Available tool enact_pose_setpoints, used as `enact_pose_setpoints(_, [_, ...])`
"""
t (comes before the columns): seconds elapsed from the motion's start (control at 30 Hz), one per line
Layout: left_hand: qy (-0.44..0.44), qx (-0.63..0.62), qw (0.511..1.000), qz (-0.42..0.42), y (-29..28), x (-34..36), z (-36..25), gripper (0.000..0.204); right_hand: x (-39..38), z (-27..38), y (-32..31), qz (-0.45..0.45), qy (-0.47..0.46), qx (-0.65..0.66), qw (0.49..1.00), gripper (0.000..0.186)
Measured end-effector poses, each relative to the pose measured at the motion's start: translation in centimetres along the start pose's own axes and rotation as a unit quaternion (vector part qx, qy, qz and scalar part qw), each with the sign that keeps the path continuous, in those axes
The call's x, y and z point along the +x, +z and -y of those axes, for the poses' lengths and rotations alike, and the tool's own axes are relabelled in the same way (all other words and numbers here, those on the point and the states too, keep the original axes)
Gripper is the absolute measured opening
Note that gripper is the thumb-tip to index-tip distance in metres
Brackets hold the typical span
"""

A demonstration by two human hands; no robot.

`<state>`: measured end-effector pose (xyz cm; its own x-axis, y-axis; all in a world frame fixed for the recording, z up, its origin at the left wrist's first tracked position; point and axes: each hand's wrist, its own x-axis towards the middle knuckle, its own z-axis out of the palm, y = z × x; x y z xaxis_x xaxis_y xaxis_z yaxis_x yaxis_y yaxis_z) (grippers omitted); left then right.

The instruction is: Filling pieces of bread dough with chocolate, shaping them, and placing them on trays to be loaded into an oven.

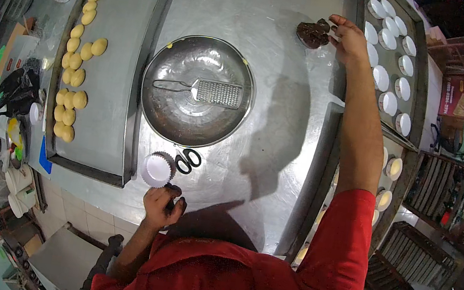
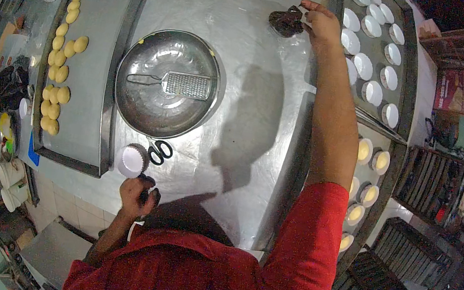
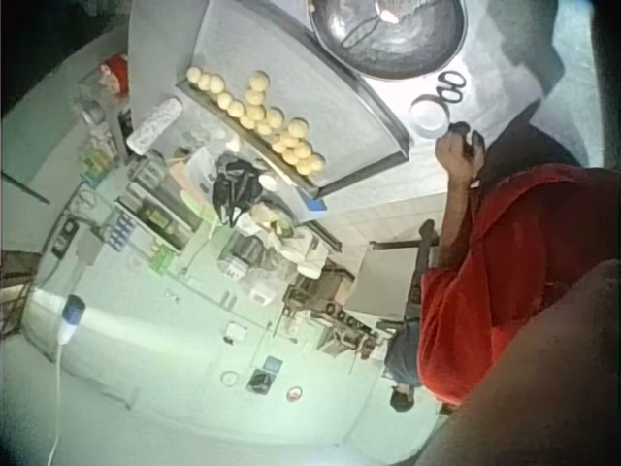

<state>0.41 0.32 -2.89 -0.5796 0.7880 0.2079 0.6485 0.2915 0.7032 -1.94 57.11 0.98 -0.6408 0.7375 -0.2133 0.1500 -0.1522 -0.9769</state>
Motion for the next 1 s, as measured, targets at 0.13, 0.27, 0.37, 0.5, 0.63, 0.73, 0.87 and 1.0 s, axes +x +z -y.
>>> enact_pose_setpoints(0.13, [0.012,0.014,1.0,0.009,-0.1,0.1,-0.2,0.014,-1.4,1.1,-1.3,-0.003,0.086,0.2,0.976,0.035])
enact_pose_setpoints(0.27, [0.021,0.01,1.0,0.008,0.1,-0.3,0.0,0.014,-6.2,1.7,-3.6,0.062,0.074,0.35,0.932,0.041])
enact_pose_setpoints(0.37, [0.027,-0.003,1.0,0.015,-0.1,0.0,-0.1,0.014,-13.7,1.8,-5.8,0.037,0.027,0.322,0.946,0.042])
enact_pose_setpoints(0.5, [0.032,-0.017,0.999,0.03,-0.2,-0.3,0.3,0.013,-26.4,0.7,-8.9,-0.041,-0.046,0.278,0.959,0.043])
enact_pose_setpoints(0.63, [0.09,-0.051,0.993,0.054,-0.2,0.3,0.5,0.014,-39.3,-3.3,-14.1,-0.226,-0.046,0.17,0.958,0.045])
enact_pose_setpoints(0.73, [0.142,-0.081,0.983,0.082,-0.2,0.7,0.3,0.016,-47.2,-6.6,-16.6,-0.347,0.005,0.049,0.937,0.04])
enact_pose_setpoints(0.87, [0.228,-0.07,0.965,0.11,0.3,1.5,-0.2,0.017,-53.2,-9.6,-16.4,-0.395,0.031,-0.022,0.918,0.036])
enact_pose_setpoints(1.0, [0.239,-0.064,0.963,0.109,0.7,1.4,-0.1,0.019,-53.4,-12.8,-15.1,-0.416,0.022,-0.065,0.907,0.035])
